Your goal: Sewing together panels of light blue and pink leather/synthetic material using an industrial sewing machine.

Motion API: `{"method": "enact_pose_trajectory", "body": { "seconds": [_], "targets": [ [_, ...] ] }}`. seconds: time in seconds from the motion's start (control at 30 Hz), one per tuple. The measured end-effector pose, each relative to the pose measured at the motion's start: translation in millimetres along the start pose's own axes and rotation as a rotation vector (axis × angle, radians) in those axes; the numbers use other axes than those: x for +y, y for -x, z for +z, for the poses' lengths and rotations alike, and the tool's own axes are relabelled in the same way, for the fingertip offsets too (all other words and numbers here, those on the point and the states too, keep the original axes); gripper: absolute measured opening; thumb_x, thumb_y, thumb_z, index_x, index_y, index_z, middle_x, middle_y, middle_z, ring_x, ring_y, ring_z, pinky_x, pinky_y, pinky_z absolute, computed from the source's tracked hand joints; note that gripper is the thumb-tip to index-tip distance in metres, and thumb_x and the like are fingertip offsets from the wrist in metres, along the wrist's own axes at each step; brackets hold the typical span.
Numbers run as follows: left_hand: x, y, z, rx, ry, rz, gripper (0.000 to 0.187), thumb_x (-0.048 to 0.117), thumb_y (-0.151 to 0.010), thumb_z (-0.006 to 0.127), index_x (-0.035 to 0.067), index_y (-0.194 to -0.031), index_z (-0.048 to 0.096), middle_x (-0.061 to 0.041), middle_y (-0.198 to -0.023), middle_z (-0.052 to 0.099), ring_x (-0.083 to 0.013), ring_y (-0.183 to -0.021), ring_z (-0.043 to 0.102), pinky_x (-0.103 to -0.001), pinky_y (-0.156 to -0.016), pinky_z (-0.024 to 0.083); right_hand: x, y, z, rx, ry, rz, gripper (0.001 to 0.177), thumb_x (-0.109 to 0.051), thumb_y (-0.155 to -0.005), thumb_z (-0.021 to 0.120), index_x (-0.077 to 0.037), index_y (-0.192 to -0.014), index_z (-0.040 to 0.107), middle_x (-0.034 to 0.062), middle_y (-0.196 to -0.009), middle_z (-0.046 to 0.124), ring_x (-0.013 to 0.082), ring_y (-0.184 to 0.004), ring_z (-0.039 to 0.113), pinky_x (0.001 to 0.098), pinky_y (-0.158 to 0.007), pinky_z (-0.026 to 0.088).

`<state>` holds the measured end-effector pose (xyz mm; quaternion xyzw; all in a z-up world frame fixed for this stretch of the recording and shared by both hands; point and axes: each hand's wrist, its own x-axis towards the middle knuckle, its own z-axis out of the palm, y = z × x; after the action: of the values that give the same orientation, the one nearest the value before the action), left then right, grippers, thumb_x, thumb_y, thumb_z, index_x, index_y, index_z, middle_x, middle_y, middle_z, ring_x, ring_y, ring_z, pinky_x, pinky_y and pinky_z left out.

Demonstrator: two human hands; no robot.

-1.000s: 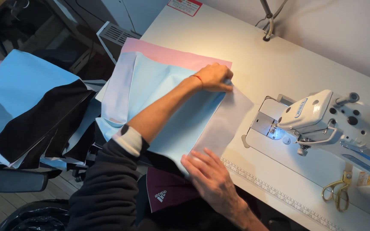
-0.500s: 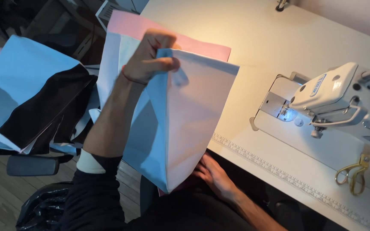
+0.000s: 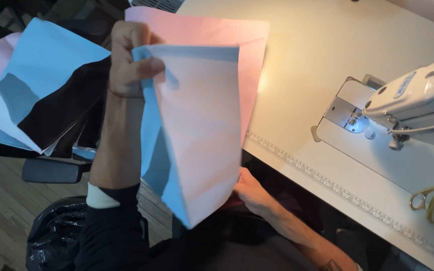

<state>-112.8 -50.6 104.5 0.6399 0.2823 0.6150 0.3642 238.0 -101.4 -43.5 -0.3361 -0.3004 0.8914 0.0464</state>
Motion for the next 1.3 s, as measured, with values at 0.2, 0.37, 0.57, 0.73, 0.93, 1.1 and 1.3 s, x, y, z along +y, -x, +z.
{"method": "enact_pose_trajectory", "body": {
  "seconds": [0.2, 0.37, 0.57, 0.73, 0.93, 1.1, 1.3],
  "targets": [
    [48, 6, 2, -0.023, -0.177, 0.120, 0.046, 0.017, -0.104, 0.083, 0.013, -0.075, 0.048, -0.018, -0.077, 0.063, -0.0186, -0.059, 0.057, -0.027, -0.050, 0.043, 20, -15, -47, 0.055, 0.350, -0.405, 0.020, -0.011, -0.105, 0.064, 0.007, -0.105, 0.071, 0.0058, -0.091, 0.073, 0.0119, -0.079, 0.066, 0.0287, -0.072, 0.057],
    [-17, -25, -25, -0.155, -0.895, -0.017, 0.040, 0.018, -0.097, 0.084, 0.009, -0.080, 0.049, -0.005, -0.068, 0.053, -0.0111, -0.054, 0.048, -0.026, -0.049, 0.033, 10, 19, -39, 0.156, 0.432, -0.635, 0.018, -0.012, -0.106, 0.061, 0.003, -0.109, 0.070, 0.0049, -0.094, 0.073, 0.0077, -0.084, 0.067, 0.0254, -0.077, 0.058],
    [-96, -68, 13, -0.248, -0.536, -0.216, 0.024, 0.015, -0.102, 0.080, 0.007, -0.103, 0.057, 0.000, -0.093, 0.071, -0.0069, -0.085, 0.068, -0.020, -0.072, 0.053, 24, 26, -56, 0.159, 0.073, -0.466, 0.026, -0.017, -0.100, 0.060, 0.001, -0.118, 0.066, 0.0081, -0.088, 0.074, 0.0144, -0.070, 0.071, 0.0322, -0.054, 0.063],
    [-121, -69, 41, -0.212, -0.480, -0.474, 0.031, 0.016, -0.092, 0.078, 0.010, -0.110, 0.054, 0.003, -0.089, 0.070, -0.0032, -0.076, 0.062, -0.019, -0.064, 0.044, 15, 49, -60, -0.004, -0.157, -0.279, 0.034, -0.022, -0.101, 0.059, 0.004, -0.123, 0.062, 0.0122, -0.096, 0.074, 0.0178, -0.083, 0.074, 0.0339, -0.062, 0.064],
    [-158, -43, 26, -0.273, -0.565, -0.499, 0.017, 0.017, -0.103, 0.073, 0.013, -0.114, 0.062, 0.004, -0.094, 0.068, -0.0055, -0.082, 0.056, -0.021, -0.076, 0.045, 23, 55, -55, 0.143, 0.046, -0.554, 0.032, -0.020, -0.103, 0.058, -0.013, -0.132, 0.045, 0.0126, -0.100, 0.072, 0.0183, -0.077, 0.073, 0.0339, -0.055, 0.065],
    [-135, -48, 32, -0.113, -0.315, -0.320, 0.014, 0.013, -0.107, 0.070, 0.015, -0.117, 0.060, 0.006, -0.097, 0.061, -0.0051, -0.090, 0.059, -0.021, -0.084, 0.053, 22, 53, -55, 0.030, -0.148, -0.652, 0.031, -0.016, -0.111, 0.047, -0.006, -0.140, 0.052, 0.0117, -0.139, 0.053, 0.0245, -0.121, 0.062, 0.0510, -0.094, 0.062],
    [-120, -56, 28, -0.031, -0.237, -0.245, 0.004, 0.011, -0.110, 0.066, 0.013, -0.114, 0.064, 0.005, -0.084, 0.056, -0.0048, -0.080, 0.053, -0.021, -0.079, 0.049, -24, 58, -47, -0.206, 0.358, -1.031, 0.035, -0.024, -0.103, 0.062, -0.003, -0.132, 0.065, 0.0024, -0.159, 0.035, 0.0196, -0.154, 0.027, 0.0431, -0.129, 0.029]
  ]
}}
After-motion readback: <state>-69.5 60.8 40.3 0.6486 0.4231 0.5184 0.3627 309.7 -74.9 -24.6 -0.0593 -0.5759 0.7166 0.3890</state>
